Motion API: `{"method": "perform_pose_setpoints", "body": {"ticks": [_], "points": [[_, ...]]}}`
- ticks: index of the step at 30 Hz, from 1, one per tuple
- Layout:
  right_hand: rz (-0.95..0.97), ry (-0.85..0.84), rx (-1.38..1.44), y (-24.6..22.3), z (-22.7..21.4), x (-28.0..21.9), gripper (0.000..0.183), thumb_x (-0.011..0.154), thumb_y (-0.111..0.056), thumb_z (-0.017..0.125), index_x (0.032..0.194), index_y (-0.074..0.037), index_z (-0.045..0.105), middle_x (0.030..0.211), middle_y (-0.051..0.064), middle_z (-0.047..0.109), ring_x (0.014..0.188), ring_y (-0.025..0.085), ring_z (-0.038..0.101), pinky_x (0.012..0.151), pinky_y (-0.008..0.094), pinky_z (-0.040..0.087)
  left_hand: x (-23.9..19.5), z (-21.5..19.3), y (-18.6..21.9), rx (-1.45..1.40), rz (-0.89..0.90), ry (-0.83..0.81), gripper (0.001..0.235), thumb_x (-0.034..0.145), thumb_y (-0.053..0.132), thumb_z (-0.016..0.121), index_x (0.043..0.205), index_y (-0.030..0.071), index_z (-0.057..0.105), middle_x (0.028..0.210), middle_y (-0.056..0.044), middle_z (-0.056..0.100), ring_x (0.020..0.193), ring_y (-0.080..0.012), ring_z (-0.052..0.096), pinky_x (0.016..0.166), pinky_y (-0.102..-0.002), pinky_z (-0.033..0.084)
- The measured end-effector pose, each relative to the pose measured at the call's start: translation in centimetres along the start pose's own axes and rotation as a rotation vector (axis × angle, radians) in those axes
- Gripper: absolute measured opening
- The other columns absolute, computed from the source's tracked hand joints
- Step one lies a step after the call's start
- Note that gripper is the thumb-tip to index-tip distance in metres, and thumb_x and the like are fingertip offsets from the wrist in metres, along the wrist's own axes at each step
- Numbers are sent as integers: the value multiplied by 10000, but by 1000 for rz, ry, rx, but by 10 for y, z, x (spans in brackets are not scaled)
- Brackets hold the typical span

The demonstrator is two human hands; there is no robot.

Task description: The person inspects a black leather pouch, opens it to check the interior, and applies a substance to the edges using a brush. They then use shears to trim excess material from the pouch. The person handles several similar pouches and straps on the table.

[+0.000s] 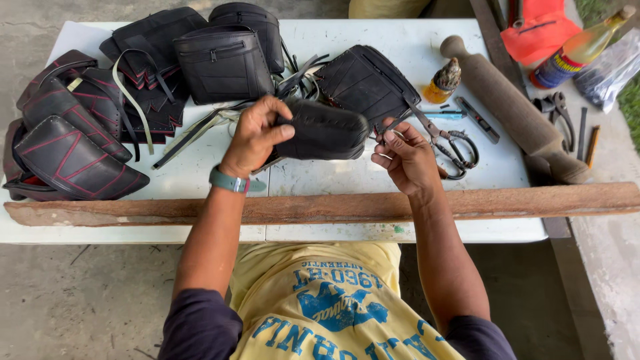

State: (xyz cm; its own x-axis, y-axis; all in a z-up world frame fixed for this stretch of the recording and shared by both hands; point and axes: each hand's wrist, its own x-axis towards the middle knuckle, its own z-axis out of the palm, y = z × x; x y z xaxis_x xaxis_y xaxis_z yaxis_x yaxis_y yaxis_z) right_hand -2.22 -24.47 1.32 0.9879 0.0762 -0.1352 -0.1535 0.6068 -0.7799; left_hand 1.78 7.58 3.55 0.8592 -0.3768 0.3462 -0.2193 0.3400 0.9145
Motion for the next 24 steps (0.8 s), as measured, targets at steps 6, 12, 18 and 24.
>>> {"method": "perform_pose_setpoints", "body": {"ticks": [6, 12, 18, 24], "points": [[-44, 2, -50, 16, -15, -1, 45, 1010, -30, 675, 1017, 14, 665, 1055, 78, 742, 829, 173, 721, 756, 352, 662, -54, -7, -29, 132, -103, 179, 380, 837, 156, 904, 1038, 83, 590, 869, 54, 546, 787, -21, 480, 681, -184, 430], [-134, -132, -72, 15, -11, -7, 128, 1023, -8, 684, 1147, -41, 689, 1038, 155, 689, 901, 243, 740, 785, 386, 659, -46, -8, -33, -60, -65, 214, 349, 838, 100, 895, 1040, 69, 612, 895, 26, 590, 790, -36, 509, 692, -189, 446], [-64, -192, 53, 14, 3, 4, 84, 1017, -86, 644, 1083, -44, 674, 1182, 136, 719, 1067, 325, 740, 867, 498, 660, -5, -3, -25, 186, -126, 256, 211, 967, 155, 783, 1085, 8, 690, 1016, -65, 699, 947, -114, 648, 889, -263, 541], [13, -162, 98, 25, 13, 18, 64, 1030, -89, 627, 1075, -61, 663, 1133, 134, 710, 1072, 351, 738, 844, 540, 653, 5, 23, -8, 1231, -205, 260, 380, 1059, 343, 539, 1339, 148, 705, 1493, -240, 452, 954, -271, 711, 991, -431, 536]]}}
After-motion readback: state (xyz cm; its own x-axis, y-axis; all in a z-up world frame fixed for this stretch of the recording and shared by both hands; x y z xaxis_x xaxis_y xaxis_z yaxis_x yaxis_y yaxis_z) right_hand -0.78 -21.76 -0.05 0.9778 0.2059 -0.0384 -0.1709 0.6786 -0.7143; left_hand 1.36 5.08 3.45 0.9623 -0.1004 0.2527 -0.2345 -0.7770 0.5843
